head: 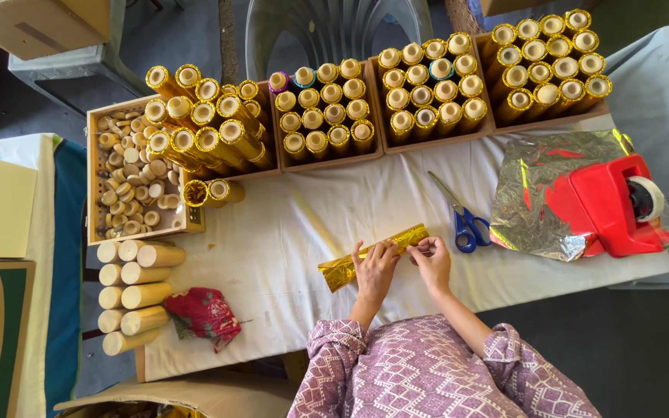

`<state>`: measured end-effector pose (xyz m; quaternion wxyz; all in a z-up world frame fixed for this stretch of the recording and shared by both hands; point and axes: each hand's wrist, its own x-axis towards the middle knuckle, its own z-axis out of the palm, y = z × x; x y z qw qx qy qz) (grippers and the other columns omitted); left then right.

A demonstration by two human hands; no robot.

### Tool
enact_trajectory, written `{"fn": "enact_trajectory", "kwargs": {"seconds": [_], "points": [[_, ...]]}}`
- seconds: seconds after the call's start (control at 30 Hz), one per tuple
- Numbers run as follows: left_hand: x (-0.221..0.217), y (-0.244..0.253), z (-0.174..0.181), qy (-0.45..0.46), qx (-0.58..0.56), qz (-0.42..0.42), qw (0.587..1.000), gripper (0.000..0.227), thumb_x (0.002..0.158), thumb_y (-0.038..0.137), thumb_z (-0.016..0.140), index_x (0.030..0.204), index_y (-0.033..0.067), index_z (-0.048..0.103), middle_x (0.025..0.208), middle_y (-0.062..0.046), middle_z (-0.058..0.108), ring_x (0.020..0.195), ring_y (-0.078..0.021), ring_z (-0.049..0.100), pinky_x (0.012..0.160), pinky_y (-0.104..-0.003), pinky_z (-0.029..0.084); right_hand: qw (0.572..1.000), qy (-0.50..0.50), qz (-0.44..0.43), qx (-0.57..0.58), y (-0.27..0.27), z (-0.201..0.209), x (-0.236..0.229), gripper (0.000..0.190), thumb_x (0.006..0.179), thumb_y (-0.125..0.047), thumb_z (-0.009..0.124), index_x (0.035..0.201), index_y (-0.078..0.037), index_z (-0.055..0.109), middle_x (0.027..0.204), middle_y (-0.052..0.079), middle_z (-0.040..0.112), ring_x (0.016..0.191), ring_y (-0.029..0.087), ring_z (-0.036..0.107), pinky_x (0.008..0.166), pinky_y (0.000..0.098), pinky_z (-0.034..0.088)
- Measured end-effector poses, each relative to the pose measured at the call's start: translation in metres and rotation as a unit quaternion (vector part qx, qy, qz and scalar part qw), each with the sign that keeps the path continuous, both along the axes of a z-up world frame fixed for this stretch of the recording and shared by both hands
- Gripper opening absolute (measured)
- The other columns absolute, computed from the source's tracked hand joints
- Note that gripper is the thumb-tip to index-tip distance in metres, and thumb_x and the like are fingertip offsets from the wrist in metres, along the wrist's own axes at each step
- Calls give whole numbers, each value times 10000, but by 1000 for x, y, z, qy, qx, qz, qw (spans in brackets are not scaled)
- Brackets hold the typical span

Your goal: Wrapping cylindrical objects in gold foil and securing them with tape.

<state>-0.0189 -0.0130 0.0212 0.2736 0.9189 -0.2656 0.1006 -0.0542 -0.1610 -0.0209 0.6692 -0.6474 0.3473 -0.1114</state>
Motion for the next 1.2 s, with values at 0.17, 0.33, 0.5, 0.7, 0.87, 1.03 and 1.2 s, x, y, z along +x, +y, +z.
{"fn": "enact_trajectory", "kwargs": {"seconds": [0.17, 0.33, 0.5, 0.7, 0.87, 1.03, 1.2], "points": [[0, 1, -4, -4, 8, -2, 1000, 304, 838, 210, 789, 1128, 163, 709, 1128, 52, 691, 1014, -122, 669, 1162, -501, 284, 1000, -11, -5, 29, 1, 2, -2, 265, 838, -22, 760, 955, -35, 522, 792, 76, 682, 626, 127, 660, 562, 268, 557], [1, 0, -3, -5, 2, 2, 1000, 295, 834, 220, 789, 1113, 171, 707, 1140, 53, 693, 1003, -121, 665, 1160, -501, 281, 999, 8, -23, 48, -9, -14, -11, 270, 840, -5, 741, 968, -39, 505, 775, 67, 651, 606, 146, 658, 558, 279, 556], [0, -1, -3, -6, 2, 2, 1000, 287, 839, 209, 784, 1112, 174, 704, 1139, 52, 693, 1010, -120, 666, 1159, -499, 282, 996, -77, -10, 41, -9, -4, -9, 227, 894, -9, 719, 986, -13, 511, 858, 60, 645, 690, 118, 656, 640, 262, 575], [1, 1, -2, 2, -2, -3, 1000, 281, 844, 207, 785, 1112, 172, 705, 1133, 45, 692, 1015, -132, 666, 1158, -500, 285, 993, -104, 31, 34, 8, 13, 4, 247, 910, -61, 743, 1009, -32, 519, 892, 50, 671, 738, 89, 651, 642, 242, 576], [0, 1, -3, 3, -2, -4, 1000, 292, 839, 203, 786, 1116, 166, 701, 1141, 44, 695, 1023, -132, 666, 1157, -503, 286, 998, -56, 8, -7, 3, 4, 1, 284, 885, -63, 770, 1015, -26, 520, 837, 64, 674, 672, 106, 651, 593, 240, 558], [0, 0, -5, -4, -1, -2, 1000, 326, 832, 202, 790, 1141, 155, 700, 1136, 41, 694, 1040, -129, 667, 1156, -505, 289, 1000, -11, -10, -1, -2, -3, -2, 318, 860, -71, 794, 1007, -19, 517, 785, 70, 682, 610, 118, 649, 554, 250, 541], [0, 1, -3, -5, 1, -2, 1000, 346, 826, 209, 798, 1154, 153, 701, 1129, 42, 696, 1033, -129, 667, 1157, -499, 293, 1000, -2, -4, -6, -3, -5, -2, 312, 854, -84, 803, 996, -29, 531, 792, 67, 682, 603, 125, 648, 549, 248, 540]]}}
